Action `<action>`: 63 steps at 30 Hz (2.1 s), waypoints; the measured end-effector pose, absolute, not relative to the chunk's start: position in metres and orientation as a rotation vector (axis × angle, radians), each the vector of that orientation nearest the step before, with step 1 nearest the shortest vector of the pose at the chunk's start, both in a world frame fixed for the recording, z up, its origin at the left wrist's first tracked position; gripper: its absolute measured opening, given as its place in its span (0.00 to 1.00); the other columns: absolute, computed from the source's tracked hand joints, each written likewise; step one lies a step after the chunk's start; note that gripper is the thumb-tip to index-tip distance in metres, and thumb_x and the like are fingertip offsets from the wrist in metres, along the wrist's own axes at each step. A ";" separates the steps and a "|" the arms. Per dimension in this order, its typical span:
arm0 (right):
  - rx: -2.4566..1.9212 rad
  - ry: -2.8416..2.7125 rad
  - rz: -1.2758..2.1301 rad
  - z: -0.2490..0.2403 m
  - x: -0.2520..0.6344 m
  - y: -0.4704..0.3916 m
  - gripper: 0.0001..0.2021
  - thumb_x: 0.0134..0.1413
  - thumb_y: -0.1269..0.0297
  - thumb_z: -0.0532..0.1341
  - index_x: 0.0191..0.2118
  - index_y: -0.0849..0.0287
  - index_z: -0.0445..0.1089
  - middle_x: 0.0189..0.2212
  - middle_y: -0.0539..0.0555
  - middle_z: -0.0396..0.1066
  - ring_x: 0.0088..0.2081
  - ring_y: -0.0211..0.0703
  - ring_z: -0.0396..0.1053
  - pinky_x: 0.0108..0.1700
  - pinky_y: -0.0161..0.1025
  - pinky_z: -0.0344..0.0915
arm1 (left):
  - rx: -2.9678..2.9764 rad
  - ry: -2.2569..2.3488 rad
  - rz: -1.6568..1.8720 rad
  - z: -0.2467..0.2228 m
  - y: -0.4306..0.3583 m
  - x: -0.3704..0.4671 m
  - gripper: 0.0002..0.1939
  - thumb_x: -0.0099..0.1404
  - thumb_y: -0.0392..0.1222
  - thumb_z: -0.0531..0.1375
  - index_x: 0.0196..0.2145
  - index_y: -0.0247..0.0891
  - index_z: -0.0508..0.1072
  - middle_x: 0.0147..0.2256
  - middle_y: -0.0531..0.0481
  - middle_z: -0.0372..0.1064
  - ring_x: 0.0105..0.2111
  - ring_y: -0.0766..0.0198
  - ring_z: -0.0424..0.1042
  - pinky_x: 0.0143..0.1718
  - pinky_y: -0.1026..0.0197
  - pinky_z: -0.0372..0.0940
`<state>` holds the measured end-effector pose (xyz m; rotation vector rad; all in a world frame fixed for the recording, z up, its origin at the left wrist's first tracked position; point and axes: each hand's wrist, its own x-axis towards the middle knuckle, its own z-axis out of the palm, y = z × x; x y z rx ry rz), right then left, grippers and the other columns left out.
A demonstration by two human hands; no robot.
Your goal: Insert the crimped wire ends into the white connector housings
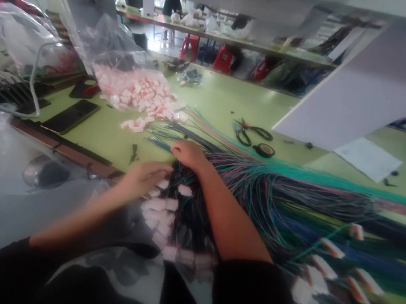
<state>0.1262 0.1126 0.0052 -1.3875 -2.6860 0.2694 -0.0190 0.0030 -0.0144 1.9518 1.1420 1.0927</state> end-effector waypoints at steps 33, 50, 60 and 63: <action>-1.192 -2.170 0.489 0.006 0.133 0.118 0.13 0.50 0.65 0.54 0.34 0.63 0.74 0.34 0.56 0.75 0.36 0.41 0.69 0.39 0.36 0.60 | 1.716 1.139 1.093 0.002 0.012 -0.010 0.03 0.59 0.37 0.56 0.29 0.37 0.68 0.26 0.53 0.68 0.27 0.68 0.66 0.32 0.64 0.62; -1.583 -2.756 0.111 0.009 0.119 0.104 0.18 0.51 0.74 0.49 0.40 0.63 0.75 0.41 0.59 0.74 0.44 0.45 0.69 0.43 0.36 0.60 | 2.068 0.990 1.110 -0.006 -0.013 -0.025 0.13 0.65 0.42 0.53 0.43 0.34 0.69 0.44 0.40 0.72 0.44 0.60 0.72 0.45 0.56 0.68; -1.476 -2.809 0.359 0.009 0.124 0.108 0.16 0.48 0.74 0.52 0.35 0.59 0.76 0.37 0.54 0.76 0.41 0.42 0.70 0.41 0.35 0.59 | 2.315 1.538 0.800 -0.021 0.034 -0.062 0.12 0.64 0.36 0.51 0.40 0.34 0.73 0.38 0.42 0.74 0.38 0.58 0.72 0.41 0.55 0.68; -1.539 -2.731 0.349 0.009 0.124 0.106 0.15 0.48 0.73 0.53 0.38 0.60 0.74 0.37 0.55 0.76 0.39 0.43 0.70 0.38 0.35 0.58 | 2.404 1.688 0.586 -0.022 0.047 -0.064 0.13 0.62 0.34 0.51 0.41 0.34 0.73 0.37 0.42 0.73 0.39 0.57 0.71 0.42 0.54 0.67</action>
